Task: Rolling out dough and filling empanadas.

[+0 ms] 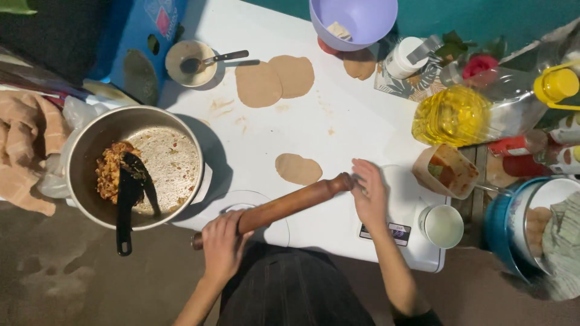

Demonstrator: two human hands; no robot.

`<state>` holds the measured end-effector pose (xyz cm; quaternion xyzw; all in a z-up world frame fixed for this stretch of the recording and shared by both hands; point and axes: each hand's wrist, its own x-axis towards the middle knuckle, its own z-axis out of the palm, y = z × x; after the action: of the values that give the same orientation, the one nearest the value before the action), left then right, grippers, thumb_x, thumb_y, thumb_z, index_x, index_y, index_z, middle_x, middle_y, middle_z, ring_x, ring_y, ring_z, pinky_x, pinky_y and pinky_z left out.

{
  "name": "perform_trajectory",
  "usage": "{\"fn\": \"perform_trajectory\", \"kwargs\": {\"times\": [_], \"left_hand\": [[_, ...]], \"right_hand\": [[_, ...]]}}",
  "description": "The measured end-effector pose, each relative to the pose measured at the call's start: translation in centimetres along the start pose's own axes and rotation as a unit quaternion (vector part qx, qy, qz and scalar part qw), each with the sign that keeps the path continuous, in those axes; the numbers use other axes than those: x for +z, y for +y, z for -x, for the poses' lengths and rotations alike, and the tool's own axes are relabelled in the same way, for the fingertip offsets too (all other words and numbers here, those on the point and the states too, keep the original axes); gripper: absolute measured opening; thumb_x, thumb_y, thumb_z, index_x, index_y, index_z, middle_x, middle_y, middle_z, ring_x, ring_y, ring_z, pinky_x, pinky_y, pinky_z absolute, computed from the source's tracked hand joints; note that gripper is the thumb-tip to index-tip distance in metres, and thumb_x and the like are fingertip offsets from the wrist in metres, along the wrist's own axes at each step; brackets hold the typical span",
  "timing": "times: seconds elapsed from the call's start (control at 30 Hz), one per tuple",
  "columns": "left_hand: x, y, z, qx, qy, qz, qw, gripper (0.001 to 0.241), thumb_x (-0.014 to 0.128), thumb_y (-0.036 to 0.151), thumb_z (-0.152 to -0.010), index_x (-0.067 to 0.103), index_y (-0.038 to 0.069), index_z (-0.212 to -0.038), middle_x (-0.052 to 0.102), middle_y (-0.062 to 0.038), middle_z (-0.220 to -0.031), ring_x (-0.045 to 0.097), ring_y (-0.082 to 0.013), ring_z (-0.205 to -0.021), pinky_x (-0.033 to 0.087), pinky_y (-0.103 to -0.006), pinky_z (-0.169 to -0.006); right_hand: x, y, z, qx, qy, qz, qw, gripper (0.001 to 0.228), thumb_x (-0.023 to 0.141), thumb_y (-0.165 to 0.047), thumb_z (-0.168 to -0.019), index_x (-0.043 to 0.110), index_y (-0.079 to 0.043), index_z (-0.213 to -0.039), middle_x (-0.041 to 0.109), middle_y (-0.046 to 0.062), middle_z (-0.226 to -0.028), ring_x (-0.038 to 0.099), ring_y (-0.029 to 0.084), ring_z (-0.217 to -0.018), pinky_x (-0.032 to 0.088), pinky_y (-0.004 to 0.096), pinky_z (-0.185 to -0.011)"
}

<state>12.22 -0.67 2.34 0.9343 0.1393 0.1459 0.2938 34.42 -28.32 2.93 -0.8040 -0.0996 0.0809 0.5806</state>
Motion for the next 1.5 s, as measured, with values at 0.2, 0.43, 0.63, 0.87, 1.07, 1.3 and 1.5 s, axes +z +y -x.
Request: {"fn": "perform_trajectory", "kwargs": {"times": [0.2, 0.43, 0.63, 0.87, 1.07, 1.3, 1.5], "left_hand": [[5.6, -0.8, -8.5, 0.084, -0.061, -0.031, 0.994, 0.052, 0.075, 0.021, -0.082, 0.059, 0.009, -0.13, 0.064, -0.012, -0.126, 0.058, -0.0333, -0.12, 0.036, -0.0508, -0.103], [7.8, -2.2, -15.3, 0.126, -0.188, -0.17, 0.959, 0.059, 0.073, 0.013, -0.072, 0.058, 0.016, -0.129, 0.058, -0.007, -0.134, 0.053, -0.0289, -0.129, 0.032, -0.0548, -0.11], [11.5, -2.7, -19.8, 0.124, -0.181, -0.082, 0.972, 0.07, 0.054, 0.036, -0.094, 0.039, 0.006, -0.155, 0.033, -0.02, -0.163, 0.03, -0.0376, -0.149, 0.021, -0.0556, -0.117], [11.3, -1.6, -20.3, 0.111, -0.169, -0.16, 0.966, 0.076, 0.05, 0.025, -0.091, 0.031, 0.0, -0.161, 0.028, -0.016, -0.168, 0.027, -0.0336, -0.155, 0.019, -0.0564, -0.123], [12.7, -3.6, -20.2, 0.11, -0.164, -0.102, 0.975, 0.076, 0.05, 0.022, -0.09, 0.03, 0.0, -0.16, 0.034, -0.017, -0.166, 0.034, -0.0354, -0.153, 0.027, -0.0529, -0.123], [10.8, -1.5, -20.9, 0.12, -0.147, -0.143, 0.971, 0.078, 0.051, 0.025, -0.088, 0.032, 0.001, -0.16, 0.032, -0.017, -0.167, 0.03, -0.0354, -0.154, 0.019, -0.0556, -0.124], [10.2, -4.0, -15.2, 0.11, -0.216, -0.099, 0.965, 0.072, 0.048, 0.023, -0.093, 0.034, 0.005, -0.161, 0.036, -0.015, -0.166, 0.035, -0.032, -0.154, 0.025, -0.0473, -0.125]], "right_hand": [[0.5, -3.3, 0.3, -0.195, 0.004, 0.47, 0.861, 0.08, 0.083, -0.025, -0.066, 0.053, -0.002, -0.136, 0.049, 0.032, -0.14, 0.035, 0.054, -0.135, 0.018, 0.068, -0.113], [4.1, 5.3, 1.4, 0.007, -0.12, 0.399, 0.909, 0.066, 0.071, -0.038, -0.095, 0.053, -0.013, -0.153, 0.055, 0.018, -0.142, 0.048, 0.039, -0.14, 0.033, 0.051, -0.123], [6.2, 6.6, -2.6, -0.139, 0.018, 0.403, 0.905, 0.075, 0.058, -0.046, -0.098, 0.042, 0.005, -0.15, 0.039, 0.03, -0.157, 0.038, 0.046, -0.147, 0.027, 0.057, -0.121], [6.0, 5.1, -4.2, -0.087, -0.004, 0.443, 0.892, 0.074, 0.054, -0.036, -0.102, 0.034, 0.004, -0.16, 0.027, 0.032, -0.166, 0.027, 0.047, -0.155, 0.025, 0.056, -0.124], [7.2, 7.9, -4.1, -0.118, 0.009, 0.446, 0.887, 0.073, 0.055, -0.041, -0.1, 0.034, -0.004, -0.159, 0.026, 0.029, -0.165, 0.025, 0.046, -0.154, 0.02, 0.055, -0.125], [6.9, 4.4, -4.6, -0.103, -0.011, 0.437, 0.893, 0.08, 0.057, -0.04, -0.102, 0.028, 0.003, -0.163, 0.02, 0.033, -0.168, 0.02, 0.049, -0.158, 0.016, 0.057, -0.128], [7.8, 5.5, 0.7, -0.1, -0.044, 0.431, 0.896, 0.08, 0.057, -0.049, -0.096, 0.034, -0.002, -0.157, 0.023, 0.027, -0.165, 0.024, 0.048, -0.151, 0.02, 0.059, -0.122]]}}
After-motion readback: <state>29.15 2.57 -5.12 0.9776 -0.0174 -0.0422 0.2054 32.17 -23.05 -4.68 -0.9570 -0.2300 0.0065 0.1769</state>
